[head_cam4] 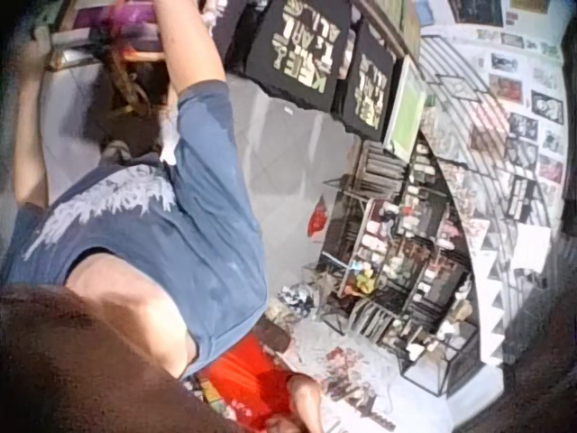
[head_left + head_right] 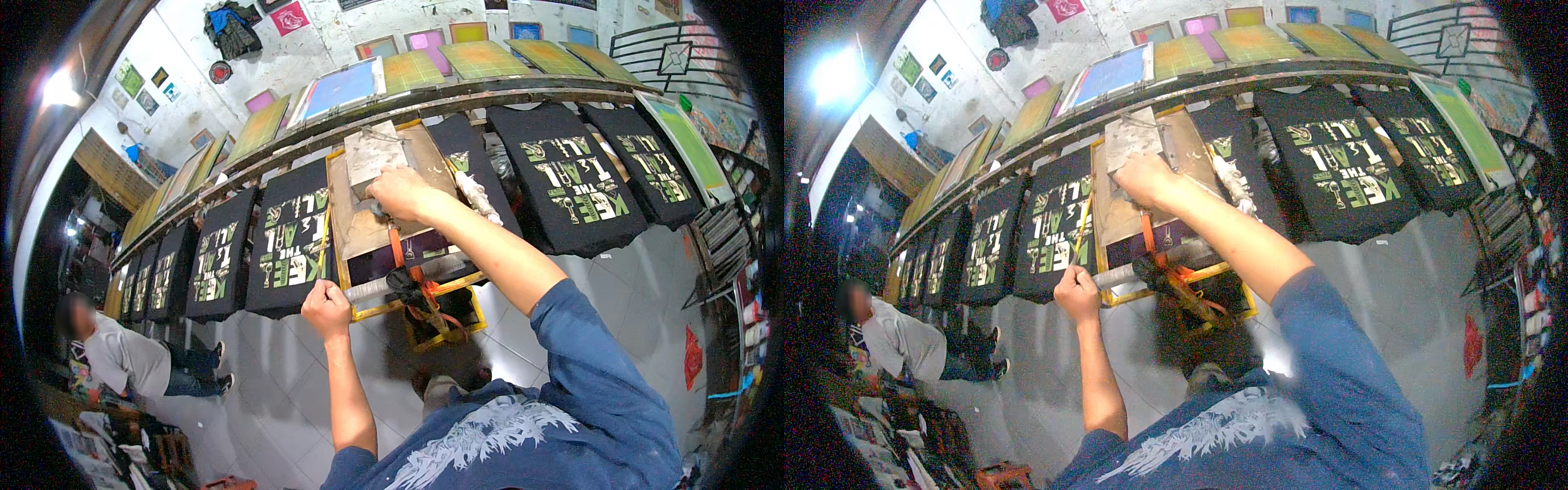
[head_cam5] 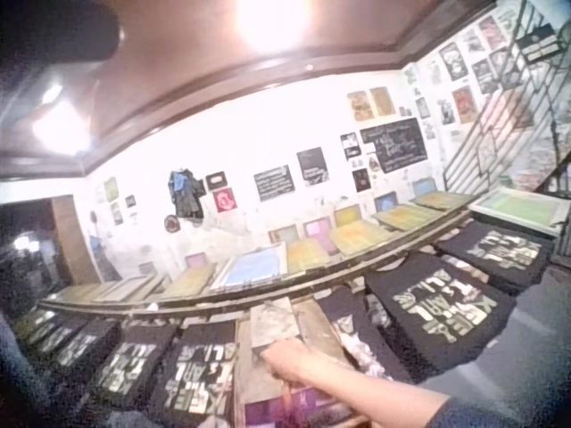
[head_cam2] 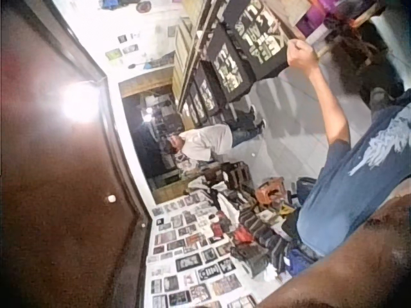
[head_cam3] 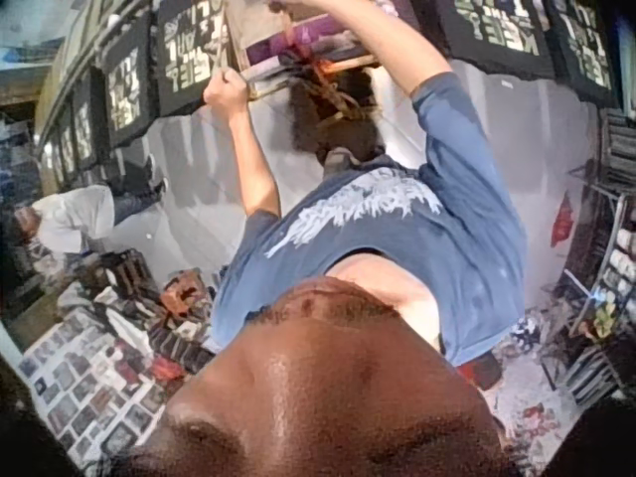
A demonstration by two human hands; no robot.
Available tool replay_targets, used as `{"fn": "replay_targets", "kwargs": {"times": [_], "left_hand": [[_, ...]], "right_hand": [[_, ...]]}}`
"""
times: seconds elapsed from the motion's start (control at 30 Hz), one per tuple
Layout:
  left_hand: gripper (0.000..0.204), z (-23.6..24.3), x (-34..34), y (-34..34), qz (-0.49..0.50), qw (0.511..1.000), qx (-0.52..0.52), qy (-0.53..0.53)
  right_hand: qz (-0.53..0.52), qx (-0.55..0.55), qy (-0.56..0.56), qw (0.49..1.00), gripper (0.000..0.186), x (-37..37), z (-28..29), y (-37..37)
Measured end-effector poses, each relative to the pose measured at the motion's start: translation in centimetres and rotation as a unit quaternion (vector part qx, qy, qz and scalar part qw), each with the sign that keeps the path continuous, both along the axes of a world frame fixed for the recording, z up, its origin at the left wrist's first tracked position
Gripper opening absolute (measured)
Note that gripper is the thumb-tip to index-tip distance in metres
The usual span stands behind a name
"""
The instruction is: The person operates a flash dryer by hand over a series of screen-printed t-shirts on a production line, moving the drying unit between garments and briefly touching the print surfaces.
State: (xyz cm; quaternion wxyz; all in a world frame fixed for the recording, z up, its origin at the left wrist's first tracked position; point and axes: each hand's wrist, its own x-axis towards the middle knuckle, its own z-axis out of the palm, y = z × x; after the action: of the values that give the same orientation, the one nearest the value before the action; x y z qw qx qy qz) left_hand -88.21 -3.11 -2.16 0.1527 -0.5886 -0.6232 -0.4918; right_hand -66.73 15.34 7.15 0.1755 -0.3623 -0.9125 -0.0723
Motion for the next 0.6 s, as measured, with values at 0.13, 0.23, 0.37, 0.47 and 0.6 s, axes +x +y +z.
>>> {"fn": "replay_targets", "kwargs": {"times": [0.13, 0.23, 0.37, 0.47, 0.6], "left_hand": [[0.02, -0.2, 0.0, -0.2, 0.004, 1.0, 0.005, -0.003], [0.02, -0.2, 0.0, 0.2, -0.003, 1.0, 0.009, -0.005], [0.02, 0.0, -0.2, 0.0, -0.005, 1.0, 0.006, 0.0], [0.021, 0.2, 0.1, 0.0, -0.003, 1.0, 0.003, -0.001], [0.021, 0.0, 0.0, 0.1, -0.01, 1.0, 0.004, 0.001]], "right_hand": [[0.025, -0.004, 0.021, 0.999, 0.011, -0.1, 0.0, -0.2], [0.008, -0.029, 0.015, 0.999, 0.011, -0.3, -0.3, 0.2], [0.002, -0.038, 0.023, 0.999, 0.013, -0.4, 0.6, -0.5], [-0.007, -0.038, 0.015, 0.999, 0.015, -0.3, 1.0, -0.9], [-0.02, -0.031, 0.008, 0.999, 0.015, -0.4, 1.4, -1.0]]}}
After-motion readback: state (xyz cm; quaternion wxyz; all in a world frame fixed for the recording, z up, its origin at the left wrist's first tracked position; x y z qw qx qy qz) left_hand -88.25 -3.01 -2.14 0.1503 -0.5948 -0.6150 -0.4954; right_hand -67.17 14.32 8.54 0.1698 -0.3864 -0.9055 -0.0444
